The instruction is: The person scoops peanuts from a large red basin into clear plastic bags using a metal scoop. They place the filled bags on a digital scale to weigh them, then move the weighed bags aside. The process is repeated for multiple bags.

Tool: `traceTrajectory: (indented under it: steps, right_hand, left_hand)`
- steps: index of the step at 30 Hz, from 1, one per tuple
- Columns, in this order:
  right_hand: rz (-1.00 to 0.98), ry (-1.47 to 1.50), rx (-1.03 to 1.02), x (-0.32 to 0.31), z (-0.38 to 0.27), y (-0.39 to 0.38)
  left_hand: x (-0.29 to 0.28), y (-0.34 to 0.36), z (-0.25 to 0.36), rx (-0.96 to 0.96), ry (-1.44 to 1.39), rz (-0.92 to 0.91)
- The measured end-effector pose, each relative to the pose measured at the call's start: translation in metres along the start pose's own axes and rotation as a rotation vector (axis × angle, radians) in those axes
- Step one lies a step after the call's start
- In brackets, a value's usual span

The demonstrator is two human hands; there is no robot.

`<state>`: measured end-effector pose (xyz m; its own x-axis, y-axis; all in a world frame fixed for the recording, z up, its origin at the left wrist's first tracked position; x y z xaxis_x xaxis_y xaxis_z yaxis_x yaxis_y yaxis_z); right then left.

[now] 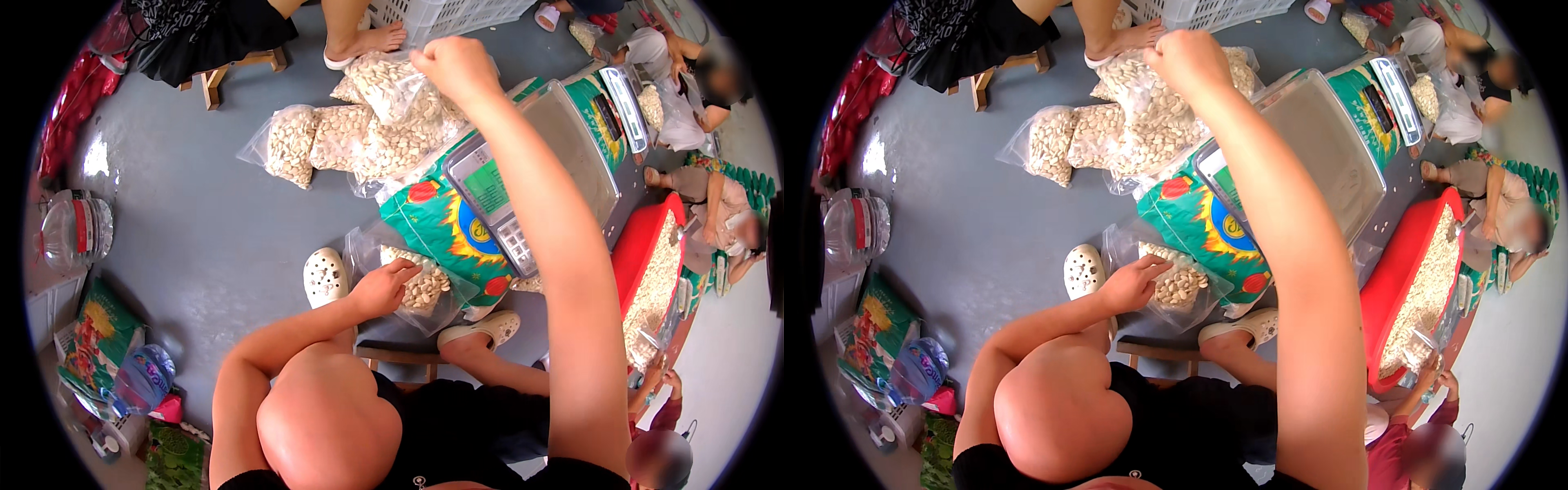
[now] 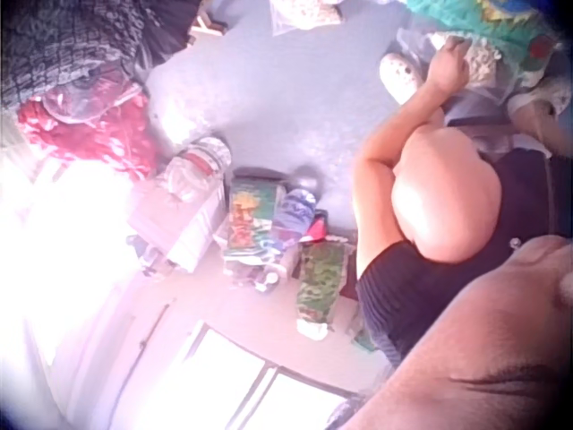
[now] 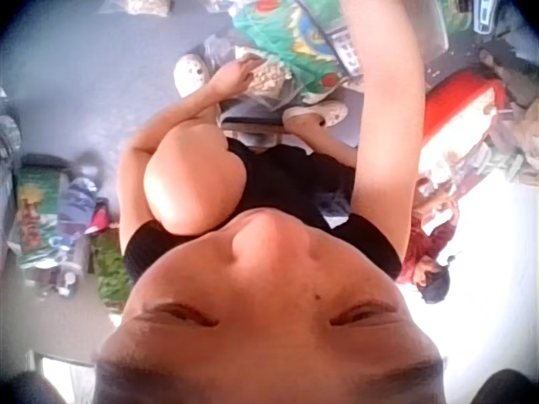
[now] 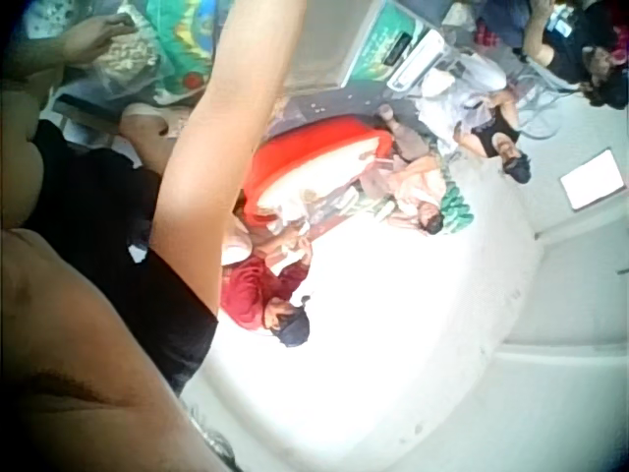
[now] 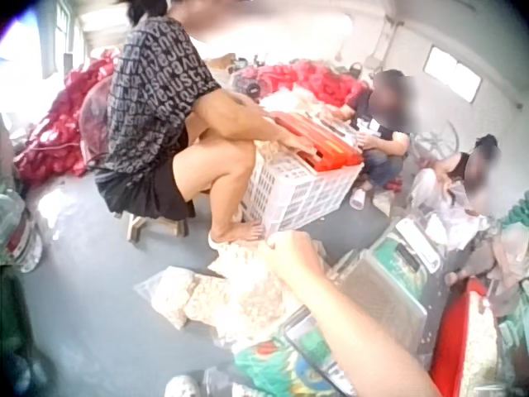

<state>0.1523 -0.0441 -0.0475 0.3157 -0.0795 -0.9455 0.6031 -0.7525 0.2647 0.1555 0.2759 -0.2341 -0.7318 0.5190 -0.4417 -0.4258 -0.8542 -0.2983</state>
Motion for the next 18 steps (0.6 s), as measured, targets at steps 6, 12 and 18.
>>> traceTrajectory:
  steps: [6, 12, 18]
  right_hand:
    - [-0.116, 0.101, 0.016, 0.016, -0.002, -0.090]
    - [0.103, -0.168, 0.218, -0.148, 0.089, -0.242]
    - [-0.323, -0.186, 0.848, -0.144, 0.227, -0.485]
  left_hand:
    - [-0.004, 0.000, -0.002, -0.035, 0.010, 0.017]
    - [0.002, 0.002, -0.002, -0.071, -0.024, -0.008]
    - [0.021, 0.014, 0.012, -0.062, 0.072, -0.061]
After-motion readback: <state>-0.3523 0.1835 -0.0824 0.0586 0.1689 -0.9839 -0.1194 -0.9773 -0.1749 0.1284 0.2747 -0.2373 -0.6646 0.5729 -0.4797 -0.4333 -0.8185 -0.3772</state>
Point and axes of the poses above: each hand's wrist, its own y-axis towards the middle knuckle, its own x-axis out of the palm, z = x × y, the point moved 10 cm from there along y, towards the middle knuckle, and after that the axes turned 14 degrees about -x, right-handed, at the moved point
